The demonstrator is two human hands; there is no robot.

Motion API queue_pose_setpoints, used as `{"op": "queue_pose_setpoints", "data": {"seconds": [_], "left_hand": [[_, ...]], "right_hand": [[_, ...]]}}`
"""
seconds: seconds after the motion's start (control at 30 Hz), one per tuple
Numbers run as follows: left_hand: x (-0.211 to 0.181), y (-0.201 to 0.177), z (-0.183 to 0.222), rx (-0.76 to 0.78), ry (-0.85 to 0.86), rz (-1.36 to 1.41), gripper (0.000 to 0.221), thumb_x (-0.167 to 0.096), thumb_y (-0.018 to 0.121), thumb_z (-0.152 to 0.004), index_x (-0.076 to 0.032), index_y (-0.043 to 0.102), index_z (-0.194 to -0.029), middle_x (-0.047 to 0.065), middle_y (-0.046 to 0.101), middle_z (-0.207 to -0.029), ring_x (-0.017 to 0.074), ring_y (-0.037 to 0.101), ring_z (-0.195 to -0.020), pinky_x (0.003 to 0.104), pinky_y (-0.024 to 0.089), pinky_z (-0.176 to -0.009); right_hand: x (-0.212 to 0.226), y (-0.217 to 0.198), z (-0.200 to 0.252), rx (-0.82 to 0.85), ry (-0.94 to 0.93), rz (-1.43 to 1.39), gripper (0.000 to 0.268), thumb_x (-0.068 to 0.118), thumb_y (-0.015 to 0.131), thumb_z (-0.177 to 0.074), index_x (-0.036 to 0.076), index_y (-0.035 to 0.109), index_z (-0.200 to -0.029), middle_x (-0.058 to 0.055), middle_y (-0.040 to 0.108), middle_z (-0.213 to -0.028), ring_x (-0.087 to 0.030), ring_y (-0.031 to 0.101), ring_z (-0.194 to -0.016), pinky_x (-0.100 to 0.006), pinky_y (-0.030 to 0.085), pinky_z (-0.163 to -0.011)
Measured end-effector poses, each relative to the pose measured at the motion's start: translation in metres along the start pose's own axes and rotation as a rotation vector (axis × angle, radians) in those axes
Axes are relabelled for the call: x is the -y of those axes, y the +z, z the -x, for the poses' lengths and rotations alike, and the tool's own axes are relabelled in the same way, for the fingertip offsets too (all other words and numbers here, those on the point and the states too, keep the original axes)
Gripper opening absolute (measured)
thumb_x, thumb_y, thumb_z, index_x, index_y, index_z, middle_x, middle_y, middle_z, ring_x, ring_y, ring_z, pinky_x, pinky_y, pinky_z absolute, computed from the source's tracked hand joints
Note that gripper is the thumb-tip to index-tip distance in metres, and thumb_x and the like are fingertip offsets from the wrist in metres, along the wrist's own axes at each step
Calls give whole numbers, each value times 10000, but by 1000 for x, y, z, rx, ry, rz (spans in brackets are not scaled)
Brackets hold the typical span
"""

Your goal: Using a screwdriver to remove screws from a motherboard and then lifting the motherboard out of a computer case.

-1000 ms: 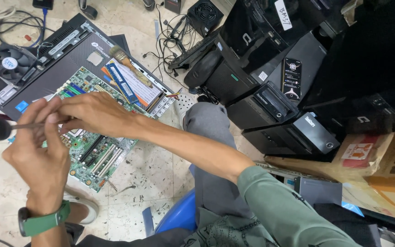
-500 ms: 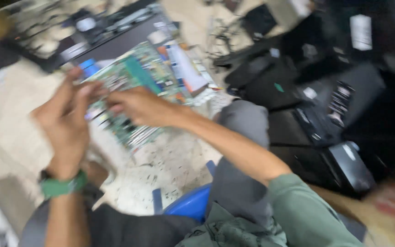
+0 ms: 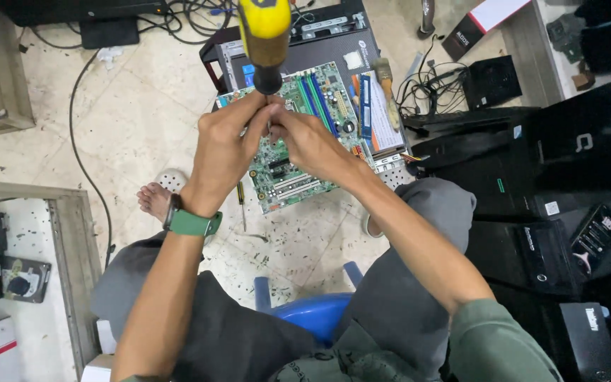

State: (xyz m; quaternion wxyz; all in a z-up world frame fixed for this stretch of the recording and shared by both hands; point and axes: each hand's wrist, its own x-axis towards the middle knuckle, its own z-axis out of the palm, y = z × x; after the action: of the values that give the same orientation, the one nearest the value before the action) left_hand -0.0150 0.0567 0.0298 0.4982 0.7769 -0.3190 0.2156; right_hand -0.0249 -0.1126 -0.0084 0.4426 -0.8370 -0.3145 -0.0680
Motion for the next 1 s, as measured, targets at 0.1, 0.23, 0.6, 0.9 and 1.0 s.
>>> {"op": "queue_pose_setpoints", "data": {"seconds": [0.1,0.23,0.6,0.9,1.0], "left_hand": [[14,8,4,-18,16,-25,160,-14,717,-1001,-2,733,-1159,122,764,-837,268,739,-653,315,564,-530],[14,8,1,-39,-6,-17,174,-11,719,-995,0,731,-1168,134,768,-852,293,747,-683,336,565,-564],[9,4,3,3,-5,-23,93,-20,716,-999,17,716,-1084,173,749,-804,349,747,-719,356,589,-577],[-23,-12,-10,133,-219,204,354,-92,640,-1032,80,568,-1332,293,712,-1155,458,680,-1130,584,584,-933],[-16,-22,-11,92,-389,72,530,-347,408,-1135,117,472,-1384,350,635,-1257,528,570,-1243,630,515,-978]], "right_hand": [[-18,8,2,-5,-14,56,228,-127,411,-971,-22,610,-1006,-87,587,-745,-286,610,-646,-381,503,-621],[-17,6,-1,3,-13,86,245,-140,392,-957,-18,601,-986,-79,567,-726,-283,594,-633,-365,482,-609],[-3,-3,-2,-37,10,172,61,-67,645,-949,-7,648,-956,-135,683,-769,-308,702,-707,-373,544,-627],[-23,2,9,-80,21,44,124,-50,549,-1013,17,650,-1037,-131,687,-766,-282,682,-678,-355,529,-630],[1,-22,2,-159,38,-40,186,-18,495,-1042,50,596,-1182,-111,721,-806,-275,677,-693,-384,540,-648]]}}
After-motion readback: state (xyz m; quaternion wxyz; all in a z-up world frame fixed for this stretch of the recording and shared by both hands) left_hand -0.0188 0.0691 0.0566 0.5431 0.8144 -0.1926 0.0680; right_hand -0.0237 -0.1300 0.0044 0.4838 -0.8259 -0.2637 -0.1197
